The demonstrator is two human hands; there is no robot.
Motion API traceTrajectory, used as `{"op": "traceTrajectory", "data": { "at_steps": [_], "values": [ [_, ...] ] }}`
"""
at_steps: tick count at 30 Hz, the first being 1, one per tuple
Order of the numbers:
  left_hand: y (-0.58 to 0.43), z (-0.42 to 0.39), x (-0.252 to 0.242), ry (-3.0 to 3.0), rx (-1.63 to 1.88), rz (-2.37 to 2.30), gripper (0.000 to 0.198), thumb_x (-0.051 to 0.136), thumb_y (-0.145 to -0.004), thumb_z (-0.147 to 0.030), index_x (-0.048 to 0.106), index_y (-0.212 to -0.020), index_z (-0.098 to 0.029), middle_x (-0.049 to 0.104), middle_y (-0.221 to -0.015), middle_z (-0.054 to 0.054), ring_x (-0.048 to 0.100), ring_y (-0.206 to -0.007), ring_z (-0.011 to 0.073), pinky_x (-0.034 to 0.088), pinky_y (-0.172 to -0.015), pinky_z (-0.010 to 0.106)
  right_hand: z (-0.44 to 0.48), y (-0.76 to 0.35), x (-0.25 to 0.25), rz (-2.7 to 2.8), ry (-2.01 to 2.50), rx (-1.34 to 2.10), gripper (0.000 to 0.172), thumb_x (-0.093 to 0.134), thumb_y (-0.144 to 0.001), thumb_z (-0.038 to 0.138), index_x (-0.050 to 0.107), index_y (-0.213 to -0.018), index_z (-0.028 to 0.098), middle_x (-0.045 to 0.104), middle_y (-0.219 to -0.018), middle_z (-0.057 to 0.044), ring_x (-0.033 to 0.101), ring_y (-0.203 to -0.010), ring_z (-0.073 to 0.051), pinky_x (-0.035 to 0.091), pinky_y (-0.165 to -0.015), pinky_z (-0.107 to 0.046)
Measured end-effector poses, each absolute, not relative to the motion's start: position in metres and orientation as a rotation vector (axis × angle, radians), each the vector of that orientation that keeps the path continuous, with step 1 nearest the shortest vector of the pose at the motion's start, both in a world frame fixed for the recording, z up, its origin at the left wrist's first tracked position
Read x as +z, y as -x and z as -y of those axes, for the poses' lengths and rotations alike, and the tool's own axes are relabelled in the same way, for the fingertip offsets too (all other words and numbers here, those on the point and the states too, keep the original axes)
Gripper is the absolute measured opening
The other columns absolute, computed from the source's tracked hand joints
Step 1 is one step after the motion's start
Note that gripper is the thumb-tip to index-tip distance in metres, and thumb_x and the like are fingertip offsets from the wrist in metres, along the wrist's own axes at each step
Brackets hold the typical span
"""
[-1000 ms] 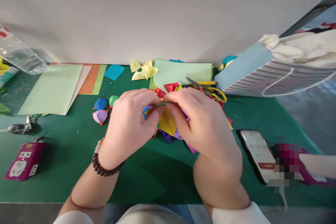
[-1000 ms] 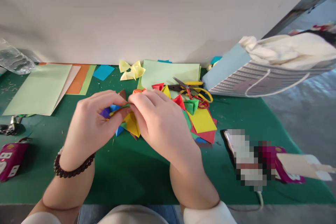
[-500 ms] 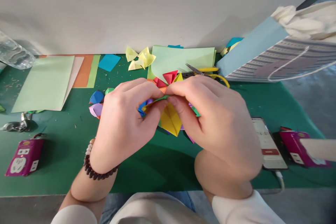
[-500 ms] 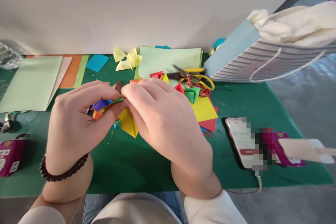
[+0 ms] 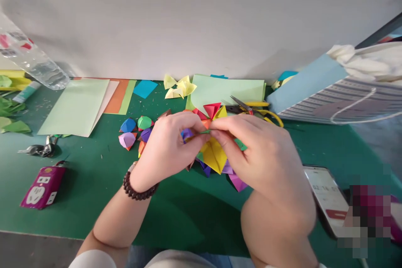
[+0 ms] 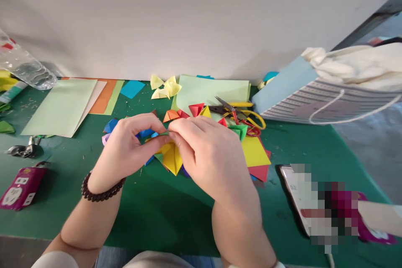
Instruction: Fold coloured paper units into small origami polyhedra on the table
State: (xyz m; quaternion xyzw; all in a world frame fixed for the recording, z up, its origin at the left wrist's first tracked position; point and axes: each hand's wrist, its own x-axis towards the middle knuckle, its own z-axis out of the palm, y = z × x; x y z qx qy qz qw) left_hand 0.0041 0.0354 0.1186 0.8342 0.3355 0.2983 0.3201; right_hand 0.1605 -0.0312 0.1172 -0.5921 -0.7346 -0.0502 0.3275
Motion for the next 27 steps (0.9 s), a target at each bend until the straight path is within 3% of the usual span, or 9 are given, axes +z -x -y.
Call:
{"op": "traceTrajectory", "data": {
  "at_steps": [8, 19, 22, 27],
  "values": [
    [0.003, -0.039, 0.123, -2.283, 0.804, -0.985, 0.010, 0.056, -0.083, -0.018, 0.060, -0.075, -0.019, 0.064, -0.074, -0.002, 0.056, -0.068, 0.0110, 0.041, -0.062, 0.022, 0.027, -0.163, 0.116, 1.803, 1.656, 0.112, 0.021, 0.057, -0.090, 0.027, 0.064, -0.108, 0.020, 0.074, -0.093, -0.004, 0.070, -0.080, -0.019, 0.051, -0.067, -0.028],
    [0.012, -0.043, 0.121, -2.407, 0.638, -1.035, 0.007, 0.056, -0.084, -0.020, 0.058, -0.077, -0.019, 0.065, -0.078, -0.001, 0.058, -0.070, 0.0134, 0.041, -0.060, 0.024, 0.024, -0.163, 0.112, 1.875, 1.798, 0.169, 0.013, 0.055, -0.089, 0.023, 0.068, -0.089, 0.020, 0.073, -0.075, -0.002, 0.065, -0.062, -0.016, 0.041, -0.054, -0.026],
    [0.011, -0.042, 0.119, -2.439, 0.520, -0.982, 0.005, 0.057, -0.083, -0.022, 0.062, -0.085, -0.021, 0.069, -0.086, 0.000, 0.063, -0.077, 0.0157, 0.045, -0.065, 0.025, 0.023, -0.164, 0.110, 1.920, 1.817, 0.104, 0.014, 0.055, -0.088, 0.022, 0.069, -0.088, 0.021, 0.072, -0.073, -0.001, 0.064, -0.060, -0.016, 0.037, -0.052, -0.026],
    [0.007, -0.041, 0.119, -2.415, 0.441, -0.953, 0.023, 0.056, -0.087, -0.032, 0.066, -0.106, -0.023, 0.072, -0.101, 0.002, 0.067, -0.087, 0.0185, 0.050, -0.070, 0.027, 0.024, -0.164, 0.110, 1.967, 1.833, 0.088, 0.017, 0.053, -0.089, 0.021, 0.070, -0.093, 0.023, 0.070, -0.071, -0.001, 0.062, -0.060, -0.016, 0.034, -0.052, -0.026]
  ]
}}
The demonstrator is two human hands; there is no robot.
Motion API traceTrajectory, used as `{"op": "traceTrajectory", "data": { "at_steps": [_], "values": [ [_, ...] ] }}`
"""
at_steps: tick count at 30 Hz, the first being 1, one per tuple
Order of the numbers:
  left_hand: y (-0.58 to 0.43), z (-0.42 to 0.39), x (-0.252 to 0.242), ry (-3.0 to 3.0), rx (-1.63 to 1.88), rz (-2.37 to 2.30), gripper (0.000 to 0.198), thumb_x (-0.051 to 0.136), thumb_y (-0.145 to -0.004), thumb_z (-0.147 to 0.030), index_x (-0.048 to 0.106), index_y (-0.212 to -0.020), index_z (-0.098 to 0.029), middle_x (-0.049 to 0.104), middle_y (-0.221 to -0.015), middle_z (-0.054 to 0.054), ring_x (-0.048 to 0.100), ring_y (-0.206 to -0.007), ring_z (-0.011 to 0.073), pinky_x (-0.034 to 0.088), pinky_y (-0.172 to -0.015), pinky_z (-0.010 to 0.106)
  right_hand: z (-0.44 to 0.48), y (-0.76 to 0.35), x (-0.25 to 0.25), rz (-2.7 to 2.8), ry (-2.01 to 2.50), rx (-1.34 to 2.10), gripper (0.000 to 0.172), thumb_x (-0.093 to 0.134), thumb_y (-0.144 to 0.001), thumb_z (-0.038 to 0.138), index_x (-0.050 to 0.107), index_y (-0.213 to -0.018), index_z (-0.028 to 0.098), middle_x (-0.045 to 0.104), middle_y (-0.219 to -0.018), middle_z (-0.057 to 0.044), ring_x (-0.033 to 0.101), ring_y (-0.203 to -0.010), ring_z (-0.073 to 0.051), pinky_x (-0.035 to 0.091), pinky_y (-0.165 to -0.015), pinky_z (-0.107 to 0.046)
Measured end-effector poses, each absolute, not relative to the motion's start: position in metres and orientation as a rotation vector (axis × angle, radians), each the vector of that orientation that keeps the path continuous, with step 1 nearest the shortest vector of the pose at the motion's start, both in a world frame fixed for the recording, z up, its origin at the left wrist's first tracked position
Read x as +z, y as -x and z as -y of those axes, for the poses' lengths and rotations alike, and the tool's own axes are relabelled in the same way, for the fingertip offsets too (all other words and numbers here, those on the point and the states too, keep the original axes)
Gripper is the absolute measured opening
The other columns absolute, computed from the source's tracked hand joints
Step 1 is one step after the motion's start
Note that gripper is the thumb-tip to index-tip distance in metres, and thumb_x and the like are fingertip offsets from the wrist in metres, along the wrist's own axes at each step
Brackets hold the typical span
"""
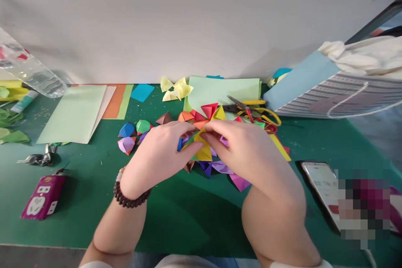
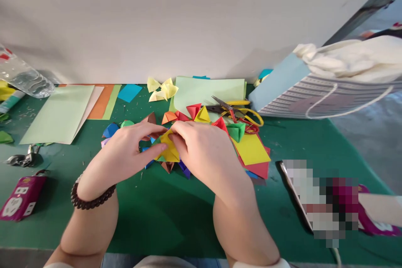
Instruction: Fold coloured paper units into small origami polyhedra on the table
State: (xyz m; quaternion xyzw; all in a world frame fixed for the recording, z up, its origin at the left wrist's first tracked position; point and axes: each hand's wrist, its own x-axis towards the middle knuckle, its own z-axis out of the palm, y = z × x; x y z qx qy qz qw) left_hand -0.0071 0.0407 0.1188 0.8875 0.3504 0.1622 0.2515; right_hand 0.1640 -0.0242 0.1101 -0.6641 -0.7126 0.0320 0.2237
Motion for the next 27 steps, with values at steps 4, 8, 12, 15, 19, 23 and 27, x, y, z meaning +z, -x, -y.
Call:
{"op": "traceTrajectory", "data": {
  "at_steps": [4, 8, 12, 15, 19, 23, 27],
  "values": [
    [0.0043, -0.0385, 0.1207, -2.398, 0.484, -0.951, 0.022, 0.051, -0.091, -0.031, 0.068, -0.103, -0.023, 0.073, -0.099, 0.001, 0.068, -0.086, 0.0173, 0.050, -0.071, 0.027, 0.0268, -0.1644, 0.1122, 1.988, 1.832, 0.091, 0.016, 0.054, -0.089, 0.019, 0.069, -0.093, 0.022, 0.070, -0.074, -0.001, 0.061, -0.061, -0.016, 0.032, -0.052, -0.027],
    [0.0049, -0.0381, 0.1213, -2.401, 0.529, -0.945, 0.018, 0.053, -0.090, -0.028, 0.069, -0.094, -0.023, 0.074, -0.093, 0.000, 0.067, -0.084, 0.0163, 0.049, -0.070, 0.025, 0.0293, -0.1661, 0.1141, 1.987, 1.802, 0.069, 0.014, 0.054, -0.089, 0.020, 0.068, -0.089, 0.022, 0.070, -0.075, -0.001, 0.060, -0.060, -0.015, 0.033, -0.051, -0.027],
    [0.0045, -0.0398, 0.1174, -2.377, 0.494, -0.939, 0.018, 0.050, -0.087, -0.020, 0.068, -0.088, -0.021, 0.073, -0.083, 0.000, 0.067, -0.072, 0.0144, 0.047, -0.062, 0.024, 0.0285, -0.1643, 0.1120, 1.986, 1.794, 0.055, 0.014, 0.054, -0.090, 0.022, 0.068, -0.088, 0.021, 0.070, -0.073, -0.001, 0.062, -0.061, -0.016, 0.034, -0.052, -0.027],
    [0.0033, -0.0411, 0.1145, -2.369, 0.512, -0.968, 0.016, 0.051, -0.084, -0.018, 0.066, -0.088, -0.021, 0.071, -0.075, -0.001, 0.064, -0.063, 0.0133, 0.045, -0.057, 0.023, 0.0268, -0.1607, 0.1093, 1.961, 1.794, 0.034, 0.014, 0.054, -0.090, 0.023, 0.068, -0.088, 0.021, 0.071, -0.077, -0.003, 0.064, -0.067, -0.018, 0.038, -0.055, -0.027],
    [0.0032, -0.0425, 0.1151, -2.409, 0.592, -1.080, 0.011, 0.053, -0.080, -0.017, 0.063, -0.079, -0.021, 0.064, -0.062, -0.003, 0.056, -0.054, 0.0111, 0.040, -0.053, 0.022, 0.0271, -0.1579, 0.1097, 1.897, 1.732, 0.083, 0.014, 0.055, -0.091, 0.025, 0.066, -0.098, 0.021, 0.073, -0.088, -0.004, 0.067, -0.075, -0.019, 0.045, -0.060, -0.028],
    [0.0028, -0.0420, 0.1176, -2.387, 0.771, -1.238, 0.006, 0.054, -0.078, -0.017, 0.057, -0.073, -0.019, 0.060, -0.062, -0.003, 0.050, -0.053, 0.0099, 0.036, -0.051, 0.022, 0.0282, -0.1589, 0.1123, 1.775, 1.719, 0.170, 0.025, 0.060, -0.087, 0.030, 0.060, -0.110, 0.021, 0.074, -0.091, -0.004, 0.070, -0.078, -0.020, 0.049, -0.060, -0.028],
    [0.0004, -0.0401, 0.1170, -2.357, 0.773, -1.203, 0.007, 0.052, -0.078, -0.016, 0.058, -0.080, -0.019, 0.064, -0.071, -0.002, 0.053, -0.058, 0.0105, 0.038, -0.054, 0.022, 0.0263, -0.1595, 0.1113, 1.726, 1.730, 0.193, 0.015, 0.058, -0.086, 0.025, 0.061, -0.100, 0.021, 0.074, -0.088, -0.003, 0.071, -0.078, -0.020, 0.050, -0.060, -0.028]
  ]
}}
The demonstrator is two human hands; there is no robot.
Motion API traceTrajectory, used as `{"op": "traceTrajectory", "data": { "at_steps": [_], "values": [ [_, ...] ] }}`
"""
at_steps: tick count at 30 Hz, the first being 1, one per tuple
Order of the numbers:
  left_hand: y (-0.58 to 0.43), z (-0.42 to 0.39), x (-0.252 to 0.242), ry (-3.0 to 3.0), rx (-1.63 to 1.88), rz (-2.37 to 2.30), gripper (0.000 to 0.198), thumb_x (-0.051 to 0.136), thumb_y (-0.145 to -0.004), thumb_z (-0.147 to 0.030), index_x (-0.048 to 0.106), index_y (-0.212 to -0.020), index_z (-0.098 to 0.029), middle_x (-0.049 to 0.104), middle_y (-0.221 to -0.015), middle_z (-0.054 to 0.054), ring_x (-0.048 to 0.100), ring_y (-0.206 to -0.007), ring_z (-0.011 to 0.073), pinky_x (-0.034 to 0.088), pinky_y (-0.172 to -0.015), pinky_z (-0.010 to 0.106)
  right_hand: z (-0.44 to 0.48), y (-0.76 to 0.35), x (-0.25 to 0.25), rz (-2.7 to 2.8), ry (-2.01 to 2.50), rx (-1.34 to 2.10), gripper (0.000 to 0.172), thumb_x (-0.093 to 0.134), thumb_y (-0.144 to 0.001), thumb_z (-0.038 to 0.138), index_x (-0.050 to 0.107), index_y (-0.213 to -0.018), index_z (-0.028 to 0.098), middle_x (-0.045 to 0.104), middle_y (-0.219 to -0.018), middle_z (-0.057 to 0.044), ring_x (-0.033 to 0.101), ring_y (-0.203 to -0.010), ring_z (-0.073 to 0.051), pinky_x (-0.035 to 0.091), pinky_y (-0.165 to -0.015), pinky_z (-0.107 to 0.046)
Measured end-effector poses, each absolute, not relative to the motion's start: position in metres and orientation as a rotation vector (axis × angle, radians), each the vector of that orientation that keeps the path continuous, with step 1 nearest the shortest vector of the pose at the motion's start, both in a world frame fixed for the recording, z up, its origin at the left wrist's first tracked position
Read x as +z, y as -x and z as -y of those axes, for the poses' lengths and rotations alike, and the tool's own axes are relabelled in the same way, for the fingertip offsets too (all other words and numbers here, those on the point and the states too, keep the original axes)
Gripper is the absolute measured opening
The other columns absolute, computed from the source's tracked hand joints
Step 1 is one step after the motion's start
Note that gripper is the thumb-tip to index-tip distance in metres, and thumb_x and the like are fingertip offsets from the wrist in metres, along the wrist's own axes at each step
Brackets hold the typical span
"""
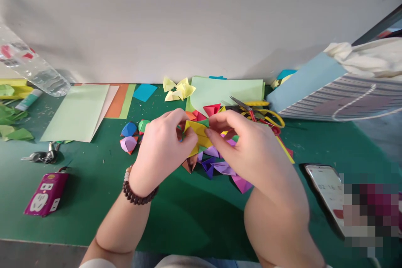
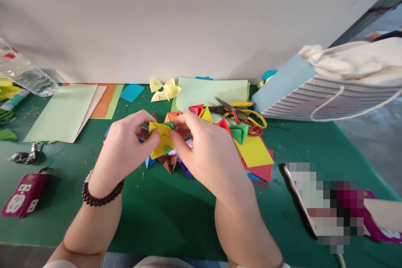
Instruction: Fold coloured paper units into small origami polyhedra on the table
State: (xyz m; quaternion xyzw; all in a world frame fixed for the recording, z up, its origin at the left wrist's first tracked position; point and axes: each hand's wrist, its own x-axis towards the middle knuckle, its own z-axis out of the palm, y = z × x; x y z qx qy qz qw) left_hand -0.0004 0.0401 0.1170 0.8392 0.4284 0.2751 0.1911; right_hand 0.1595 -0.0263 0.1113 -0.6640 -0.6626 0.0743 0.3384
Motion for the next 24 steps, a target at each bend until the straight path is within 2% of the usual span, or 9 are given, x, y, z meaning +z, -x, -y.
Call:
{"op": "traceTrajectory", "data": {
  "at_steps": [5, 8, 11, 16, 24],
  "values": [
    [-0.002, -0.040, 0.115, -2.296, 0.635, -1.048, 0.019, 0.050, -0.081, -0.015, 0.061, -0.094, -0.020, 0.069, -0.089, 0.000, 0.059, -0.065, 0.0112, 0.044, -0.062, 0.023, 0.024, -0.161, 0.110, 1.739, 1.747, 0.214, 0.009, 0.057, -0.084, 0.018, 0.062, -0.091, 0.021, 0.074, -0.084, -0.002, 0.070, -0.071, -0.018, 0.049, -0.059, -0.027],
    [-0.002, -0.042, 0.113, -2.292, 0.609, -1.008, 0.016, 0.048, -0.086, -0.018, 0.063, -0.092, -0.021, 0.067, -0.078, -0.002, 0.054, -0.056, 0.0093, 0.044, -0.064, 0.024, 0.021, -0.161, 0.109, 1.766, 1.752, 0.221, 0.008, 0.057, -0.084, 0.018, 0.062, -0.090, 0.021, 0.073, -0.081, -0.001, 0.069, -0.069, -0.018, 0.048, -0.058, -0.026],
    [-0.002, -0.046, 0.112, -2.314, 0.598, -1.045, 0.013, 0.049, -0.087, -0.019, 0.061, -0.081, -0.021, 0.060, -0.065, -0.004, 0.046, -0.050, 0.0086, 0.039, -0.058, 0.023, 0.016, -0.160, 0.104, 1.770, 1.705, 0.244, 0.009, 0.055, -0.086, 0.018, 0.062, -0.091, 0.021, 0.073, -0.083, -0.001, 0.070, -0.072, -0.018, 0.049, -0.059, -0.026],
    [-0.001, -0.052, 0.109, -2.250, 0.638, -1.070, 0.013, 0.050, -0.086, -0.019, 0.061, -0.079, -0.020, 0.055, -0.060, -0.004, 0.043, -0.050, 0.0092, 0.031, -0.050, 0.022, 0.009, -0.156, 0.097, 1.691, 1.609, 0.322, 0.013, 0.055, -0.087, 0.018, 0.061, -0.098, 0.021, 0.074, -0.089, -0.002, 0.070, -0.080, -0.018, 0.053, -0.066, -0.028],
    [0.002, -0.051, 0.109, -2.195, 0.636, -0.986, 0.014, 0.051, -0.086, -0.021, 0.064, -0.081, -0.019, 0.052, -0.056, -0.005, 0.037, -0.047, 0.0080, 0.030, -0.049, 0.021, 0.014, -0.158, 0.099, 1.677, 1.535, 0.369, 0.010, 0.056, -0.087, 0.020, 0.060, -0.096, 0.022, 0.072, -0.089, -0.001, 0.069, -0.079, -0.016, 0.054, -0.067, -0.026]
  ]
}}
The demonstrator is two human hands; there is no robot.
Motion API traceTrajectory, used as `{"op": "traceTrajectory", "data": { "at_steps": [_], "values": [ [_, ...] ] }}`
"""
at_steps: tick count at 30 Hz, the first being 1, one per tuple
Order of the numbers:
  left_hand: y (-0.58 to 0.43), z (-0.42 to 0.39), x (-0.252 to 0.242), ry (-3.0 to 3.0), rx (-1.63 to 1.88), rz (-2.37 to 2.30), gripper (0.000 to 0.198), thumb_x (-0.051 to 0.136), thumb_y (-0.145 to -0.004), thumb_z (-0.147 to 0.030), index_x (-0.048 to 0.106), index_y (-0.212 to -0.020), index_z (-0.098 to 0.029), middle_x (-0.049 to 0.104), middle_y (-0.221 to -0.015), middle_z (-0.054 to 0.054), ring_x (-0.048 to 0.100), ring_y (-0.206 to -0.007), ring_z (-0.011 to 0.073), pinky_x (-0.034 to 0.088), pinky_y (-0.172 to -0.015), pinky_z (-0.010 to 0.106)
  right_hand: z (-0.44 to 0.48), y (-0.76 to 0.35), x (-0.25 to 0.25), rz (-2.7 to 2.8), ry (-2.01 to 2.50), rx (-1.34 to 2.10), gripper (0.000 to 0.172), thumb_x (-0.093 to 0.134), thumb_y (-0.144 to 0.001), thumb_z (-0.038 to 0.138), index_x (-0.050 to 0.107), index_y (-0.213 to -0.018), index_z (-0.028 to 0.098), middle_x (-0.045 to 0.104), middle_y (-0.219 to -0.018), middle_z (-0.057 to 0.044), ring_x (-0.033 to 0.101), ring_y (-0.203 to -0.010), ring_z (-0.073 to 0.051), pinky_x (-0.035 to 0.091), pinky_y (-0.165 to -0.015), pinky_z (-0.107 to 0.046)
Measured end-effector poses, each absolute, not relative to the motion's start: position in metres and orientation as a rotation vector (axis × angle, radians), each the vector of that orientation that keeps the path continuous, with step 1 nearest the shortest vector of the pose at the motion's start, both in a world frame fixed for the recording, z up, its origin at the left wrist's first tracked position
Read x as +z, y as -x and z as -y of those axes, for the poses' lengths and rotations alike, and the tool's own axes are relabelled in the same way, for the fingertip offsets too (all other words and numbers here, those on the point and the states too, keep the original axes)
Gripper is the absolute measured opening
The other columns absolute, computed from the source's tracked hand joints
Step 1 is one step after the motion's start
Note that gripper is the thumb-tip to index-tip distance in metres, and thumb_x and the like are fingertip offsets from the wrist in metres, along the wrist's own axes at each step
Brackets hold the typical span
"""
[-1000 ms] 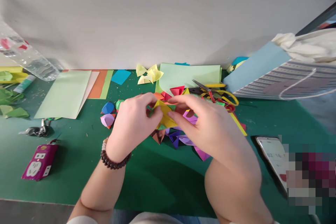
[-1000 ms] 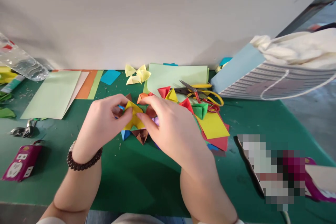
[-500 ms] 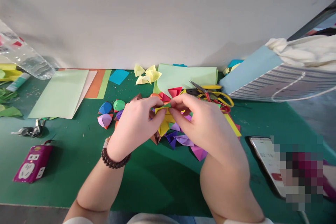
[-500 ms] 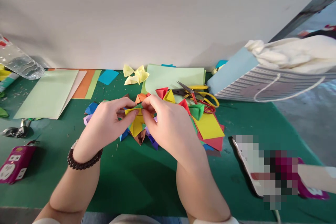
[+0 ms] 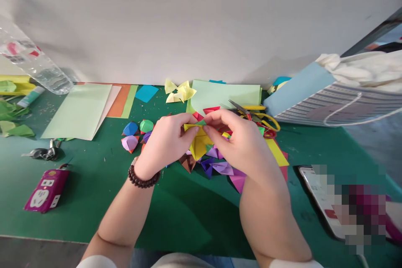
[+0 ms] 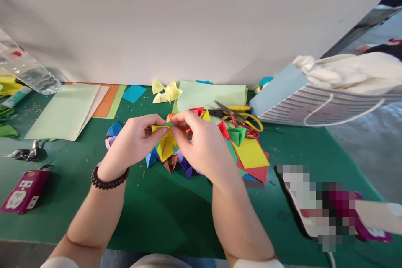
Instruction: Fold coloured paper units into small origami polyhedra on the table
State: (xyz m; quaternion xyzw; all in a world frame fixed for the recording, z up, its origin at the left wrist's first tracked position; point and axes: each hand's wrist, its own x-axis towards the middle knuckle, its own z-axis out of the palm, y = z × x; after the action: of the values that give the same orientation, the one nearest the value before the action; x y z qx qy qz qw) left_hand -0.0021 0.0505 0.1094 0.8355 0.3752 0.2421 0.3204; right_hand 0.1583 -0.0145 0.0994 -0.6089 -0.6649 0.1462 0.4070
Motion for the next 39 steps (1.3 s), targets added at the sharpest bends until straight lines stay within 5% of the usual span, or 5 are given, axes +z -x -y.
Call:
{"op": "traceTrajectory", "data": {
  "at_steps": [9, 21, 39],
  "values": [
    [0.002, -0.047, 0.111, -2.234, 0.708, -0.984, 0.012, 0.049, -0.086, -0.020, 0.061, -0.083, -0.019, 0.063, -0.072, 0.000, 0.053, -0.060, 0.0118, 0.037, -0.054, 0.023, 0.009, -0.154, 0.089, 1.586, 1.427, 0.404, 0.009, 0.055, -0.089, 0.024, 0.059, -0.097, 0.022, 0.068, -0.088, -0.002, 0.066, -0.080, -0.015, 0.052, -0.066, -0.025],
    [0.008, -0.012, 0.018, -1.826, 0.689, -1.009, 0.015, 0.051, -0.087, -0.024, 0.062, -0.083, -0.015, 0.063, -0.076, 0.003, 0.057, -0.066, 0.0132, 0.044, -0.059, 0.022, 0.029, -0.156, 0.003, 1.535, 1.323, 0.833, 0.008, 0.053, -0.088, 0.023, 0.060, -0.091, 0.022, 0.066, -0.088, -0.003, 0.063, -0.080, -0.017, 0.052, -0.071, -0.029],
    [0.002, -0.012, -0.001, -1.379, 0.573, -0.998, 0.014, 0.053, -0.081, -0.022, 0.065, -0.083, -0.016, 0.061, -0.072, -0.001, 0.052, -0.064, 0.0107, 0.040, -0.059, 0.021, 0.034, -0.167, -0.012, 1.913, 1.247, 0.432, 0.018, 0.046, -0.089, 0.010, 0.060, -0.087, 0.021, 0.065, -0.082, -0.005, 0.061, -0.076, -0.018, 0.050, -0.064, -0.031]
  ]
}}
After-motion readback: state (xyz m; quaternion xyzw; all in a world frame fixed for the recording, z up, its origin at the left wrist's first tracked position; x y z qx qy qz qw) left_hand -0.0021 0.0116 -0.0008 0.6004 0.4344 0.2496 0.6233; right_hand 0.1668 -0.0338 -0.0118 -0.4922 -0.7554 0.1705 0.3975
